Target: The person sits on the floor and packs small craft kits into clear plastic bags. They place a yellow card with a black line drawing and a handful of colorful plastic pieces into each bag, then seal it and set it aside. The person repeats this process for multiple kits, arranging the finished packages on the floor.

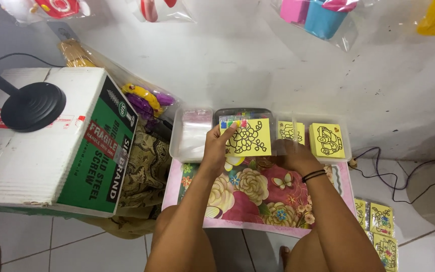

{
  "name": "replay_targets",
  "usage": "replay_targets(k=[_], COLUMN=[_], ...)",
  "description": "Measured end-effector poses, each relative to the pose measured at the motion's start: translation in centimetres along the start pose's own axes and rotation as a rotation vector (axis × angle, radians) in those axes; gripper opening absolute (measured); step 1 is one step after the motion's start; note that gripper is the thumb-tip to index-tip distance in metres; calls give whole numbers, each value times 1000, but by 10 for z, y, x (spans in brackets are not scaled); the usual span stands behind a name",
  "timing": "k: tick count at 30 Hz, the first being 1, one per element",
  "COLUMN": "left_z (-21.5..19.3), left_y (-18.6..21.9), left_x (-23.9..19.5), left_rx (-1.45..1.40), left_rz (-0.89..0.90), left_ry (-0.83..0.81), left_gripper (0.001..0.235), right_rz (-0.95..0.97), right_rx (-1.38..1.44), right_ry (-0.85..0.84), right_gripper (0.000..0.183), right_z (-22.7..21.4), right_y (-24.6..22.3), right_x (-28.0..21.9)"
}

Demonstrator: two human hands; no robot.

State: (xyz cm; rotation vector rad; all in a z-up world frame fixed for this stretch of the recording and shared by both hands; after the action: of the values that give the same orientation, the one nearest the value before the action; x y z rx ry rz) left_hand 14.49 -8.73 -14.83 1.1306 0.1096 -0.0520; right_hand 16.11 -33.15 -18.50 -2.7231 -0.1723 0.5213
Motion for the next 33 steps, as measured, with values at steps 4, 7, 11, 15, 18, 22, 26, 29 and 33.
replay_targets(k=[4,7,11,15,18,22,26,29,33], left_z=[-1,1,-3,-1,-2,-4,-4,-4,-8], left_y=[6,11,11,14,13,14,16,15,13], left_x=[-2,-3,4,8,9,7,4,5,7], left_rx=[4,-12,-63,-119,-128,-92,-108,-107,-78], left_rz=[7,10,13,32,29,24,14,7,6], left_ry=[3,8,31,50,68,56,62,63,54], left_gripper=[26,25,26,24,24,26,26,27,28], right_rz=[-104,-113,-170,-354,-582,-586,-621,-711,-671], right_rx=[1,-4,38,108,-114,-137,-251,-151,-167], right_ry=[108,198,326,338,229,97,43,15,19], right_gripper=[49,44,38,33,31,21,12,15,14], right_z=[3,-35,-59,-66,-33,25,85,90,79], right_y=[16,-27,-71,-144,-163,-150,-131,-130,-136], right_x=[8,-25,-49,-94,-75,-43,-15,-13,-15])
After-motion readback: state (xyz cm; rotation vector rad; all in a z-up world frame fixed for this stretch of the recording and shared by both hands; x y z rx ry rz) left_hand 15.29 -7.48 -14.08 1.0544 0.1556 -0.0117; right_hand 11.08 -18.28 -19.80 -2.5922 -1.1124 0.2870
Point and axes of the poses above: each hand's wrist, its own x-axis towards the middle knuckle, its own z-axis out of the palm, y = z × x, the point moved 6 cm from there along x, towards the middle knuckle, and after that the axes turned 7 degrees about x, right-handed, at the moved point
